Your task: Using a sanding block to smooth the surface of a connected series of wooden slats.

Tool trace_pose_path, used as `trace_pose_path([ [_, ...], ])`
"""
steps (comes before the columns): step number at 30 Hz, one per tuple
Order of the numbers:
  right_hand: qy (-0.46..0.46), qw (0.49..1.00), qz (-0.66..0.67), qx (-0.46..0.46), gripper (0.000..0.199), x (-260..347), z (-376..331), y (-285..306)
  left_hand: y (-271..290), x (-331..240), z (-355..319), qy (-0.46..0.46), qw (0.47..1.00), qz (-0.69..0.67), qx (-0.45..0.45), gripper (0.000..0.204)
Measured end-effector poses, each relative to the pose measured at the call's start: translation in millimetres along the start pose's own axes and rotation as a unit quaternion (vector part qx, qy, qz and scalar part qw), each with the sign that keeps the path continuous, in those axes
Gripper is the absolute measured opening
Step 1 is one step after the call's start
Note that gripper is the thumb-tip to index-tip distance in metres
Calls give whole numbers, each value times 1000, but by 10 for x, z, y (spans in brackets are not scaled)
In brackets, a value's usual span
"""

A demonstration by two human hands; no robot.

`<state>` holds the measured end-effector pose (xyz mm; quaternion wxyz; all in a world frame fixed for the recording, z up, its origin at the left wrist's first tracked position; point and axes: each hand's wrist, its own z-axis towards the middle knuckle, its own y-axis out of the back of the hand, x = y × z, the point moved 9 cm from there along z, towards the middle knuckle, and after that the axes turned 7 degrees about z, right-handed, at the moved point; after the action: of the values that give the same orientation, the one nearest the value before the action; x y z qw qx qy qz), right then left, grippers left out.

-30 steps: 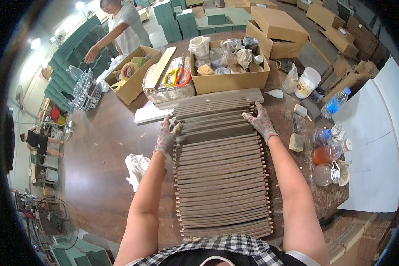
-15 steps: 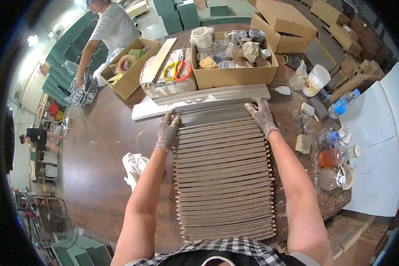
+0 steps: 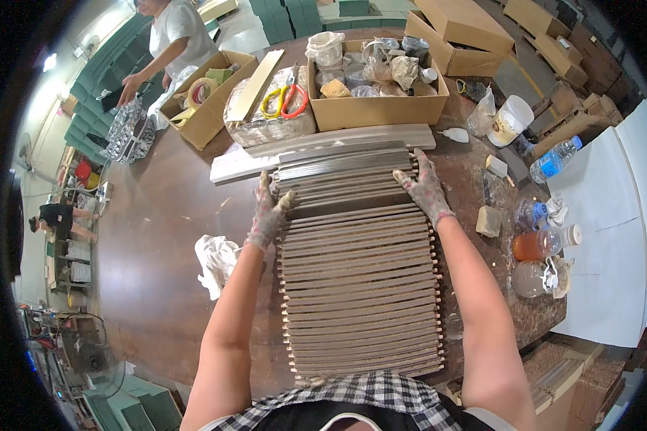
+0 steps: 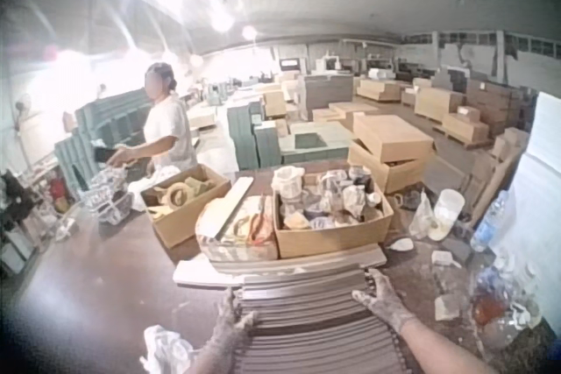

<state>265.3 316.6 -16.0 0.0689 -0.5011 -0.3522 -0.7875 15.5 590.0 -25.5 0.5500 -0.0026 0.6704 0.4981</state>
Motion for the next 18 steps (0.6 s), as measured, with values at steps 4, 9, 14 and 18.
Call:
trace_pose_path([
  [4, -107, 992, -71, 8, 71, -274, 106, -68, 7, 3, 96, 49, 997, 44, 29, 77],
  [9, -179, 975, -113, 68, 72, -354, 115, -50, -12, 61, 108, 72, 990, 119, 34, 81],
  [14, -124, 964, -228, 53, 66, 80, 151, 43, 12, 85, 81, 55, 990, 132, 20, 85],
  [18, 66, 928, -356, 92, 76, 577, -2, -401, 37, -16, 6, -10, 990, 140, -20, 77],
])
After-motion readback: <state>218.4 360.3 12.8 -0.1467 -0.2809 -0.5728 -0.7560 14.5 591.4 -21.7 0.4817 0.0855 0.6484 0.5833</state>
